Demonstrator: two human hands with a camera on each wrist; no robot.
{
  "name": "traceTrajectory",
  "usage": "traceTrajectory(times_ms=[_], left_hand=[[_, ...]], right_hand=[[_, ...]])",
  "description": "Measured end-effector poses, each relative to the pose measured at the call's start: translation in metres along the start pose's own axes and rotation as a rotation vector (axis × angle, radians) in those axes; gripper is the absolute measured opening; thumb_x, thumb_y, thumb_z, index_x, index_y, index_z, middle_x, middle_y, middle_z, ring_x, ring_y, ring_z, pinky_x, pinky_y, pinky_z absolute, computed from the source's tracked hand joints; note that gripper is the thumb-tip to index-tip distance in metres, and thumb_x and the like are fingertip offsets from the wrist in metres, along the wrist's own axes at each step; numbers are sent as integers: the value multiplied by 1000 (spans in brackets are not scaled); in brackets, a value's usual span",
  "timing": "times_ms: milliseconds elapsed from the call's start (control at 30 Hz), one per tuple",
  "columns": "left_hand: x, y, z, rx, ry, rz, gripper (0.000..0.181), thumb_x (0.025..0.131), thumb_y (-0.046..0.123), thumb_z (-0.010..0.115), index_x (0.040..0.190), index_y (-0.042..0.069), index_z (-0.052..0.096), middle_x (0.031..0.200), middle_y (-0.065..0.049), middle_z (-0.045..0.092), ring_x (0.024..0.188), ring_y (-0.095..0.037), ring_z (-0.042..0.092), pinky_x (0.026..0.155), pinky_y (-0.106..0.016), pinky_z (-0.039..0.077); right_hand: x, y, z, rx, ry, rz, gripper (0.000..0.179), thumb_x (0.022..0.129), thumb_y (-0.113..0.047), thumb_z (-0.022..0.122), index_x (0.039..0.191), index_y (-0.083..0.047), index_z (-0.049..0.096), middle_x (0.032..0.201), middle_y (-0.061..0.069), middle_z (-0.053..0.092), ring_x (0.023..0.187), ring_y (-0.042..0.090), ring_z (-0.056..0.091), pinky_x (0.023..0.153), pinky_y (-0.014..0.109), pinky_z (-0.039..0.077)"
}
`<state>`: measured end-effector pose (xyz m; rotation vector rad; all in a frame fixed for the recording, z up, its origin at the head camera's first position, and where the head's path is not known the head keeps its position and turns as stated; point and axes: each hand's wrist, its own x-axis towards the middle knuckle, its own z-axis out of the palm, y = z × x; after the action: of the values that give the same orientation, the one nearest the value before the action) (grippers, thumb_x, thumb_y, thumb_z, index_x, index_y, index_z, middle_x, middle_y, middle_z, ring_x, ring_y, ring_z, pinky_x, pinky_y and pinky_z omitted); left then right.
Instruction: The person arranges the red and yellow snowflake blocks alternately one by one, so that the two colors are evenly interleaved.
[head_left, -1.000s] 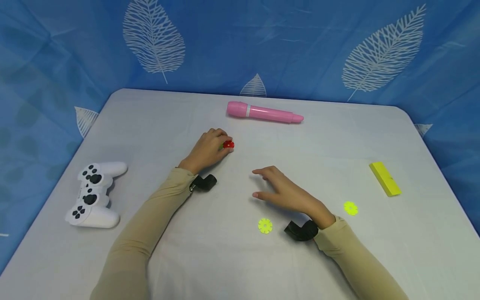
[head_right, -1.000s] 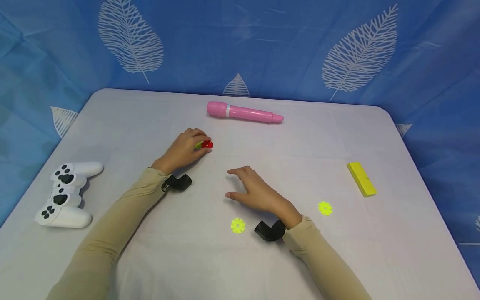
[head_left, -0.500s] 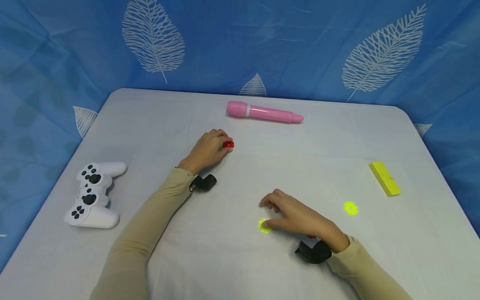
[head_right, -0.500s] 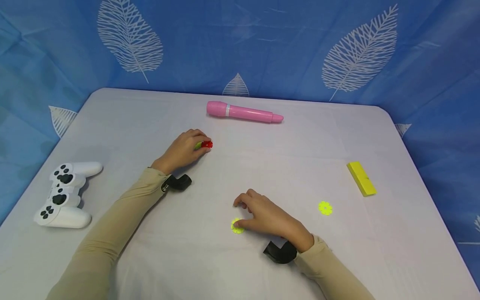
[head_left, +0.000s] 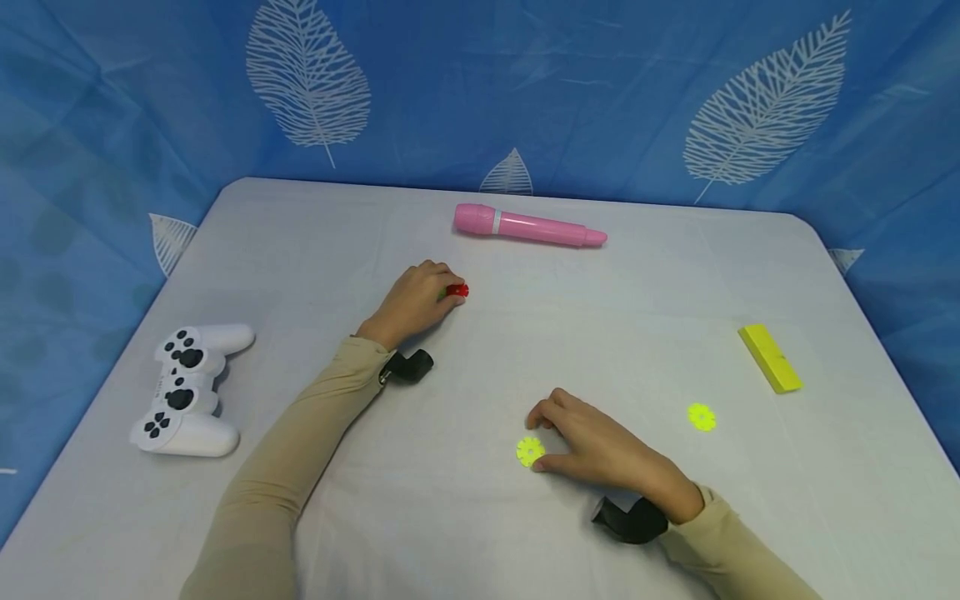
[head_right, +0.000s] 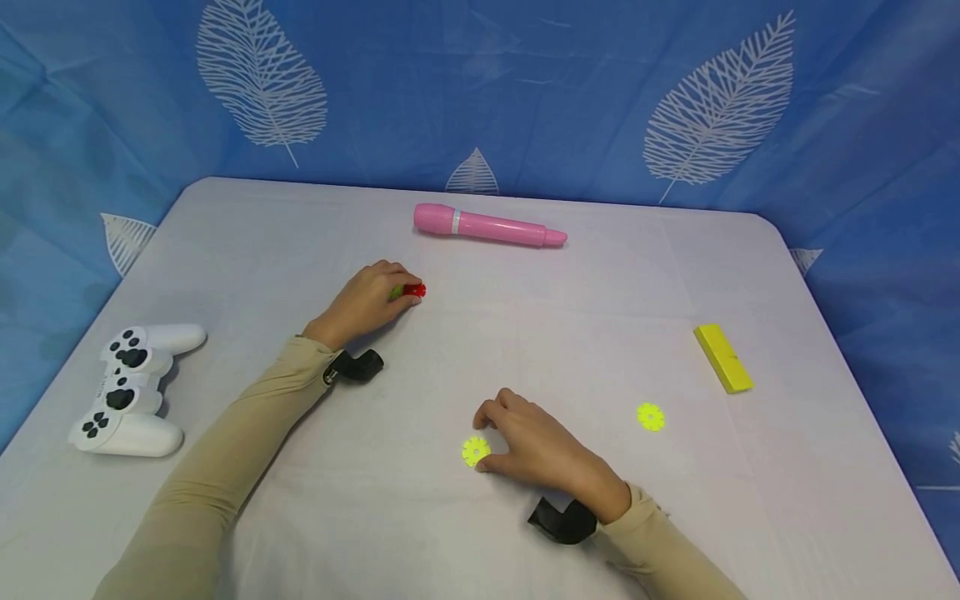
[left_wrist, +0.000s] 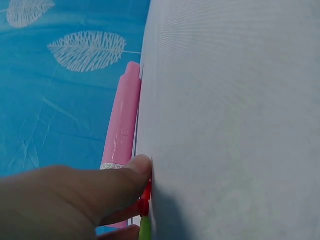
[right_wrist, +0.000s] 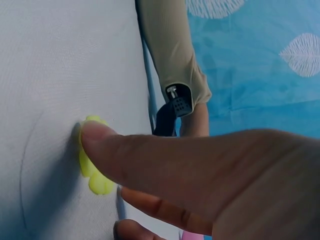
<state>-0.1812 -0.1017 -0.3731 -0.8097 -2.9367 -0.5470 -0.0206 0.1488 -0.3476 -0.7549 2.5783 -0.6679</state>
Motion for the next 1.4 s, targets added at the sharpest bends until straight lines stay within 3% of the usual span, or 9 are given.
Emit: traceTrajectory(times_ms=[433, 900, 1233, 1400], left_hand=[[0, 0, 2, -9, 27, 35, 25, 86, 24, 61, 105, 9, 68, 102, -7, 63, 94, -24, 56, 79, -36, 46], [-3, 2, 2, 9, 23, 48, 24, 88, 22, 58, 107, 9, 67, 98, -7, 61, 91, -23, 53, 75, -35, 44], [-2, 2, 2, 17, 26, 58, 24, 89, 22, 57, 108, 11, 67, 97, -6, 61, 90, -23, 53, 75, -35, 44], [-2, 1, 2, 9, 22, 47, 24, 89, 22, 57, 108, 11, 67, 97, -6, 61, 91, -23, 52, 75, -36, 44]], right_hand=[[-2, -4, 2, 14, 14, -37, 28, 75, -19, 72, 100, -14, 59, 93, -6, 49, 80, 6, 45, 73, 23, 42], [-3, -8, 6, -16, 44, -50, 29, 73, -16, 74, 97, -13, 57, 95, -6, 49, 88, 7, 52, 78, 26, 46], [-2, -11, 3, 82, -6, -75, 27, 75, -10, 71, 89, -15, 49, 74, -10, 49, 68, 1, 45, 61, 16, 40], [-1, -9, 1, 109, -21, -88, 23, 78, -11, 69, 88, -16, 50, 71, -12, 50, 64, -2, 45, 60, 15, 40]])
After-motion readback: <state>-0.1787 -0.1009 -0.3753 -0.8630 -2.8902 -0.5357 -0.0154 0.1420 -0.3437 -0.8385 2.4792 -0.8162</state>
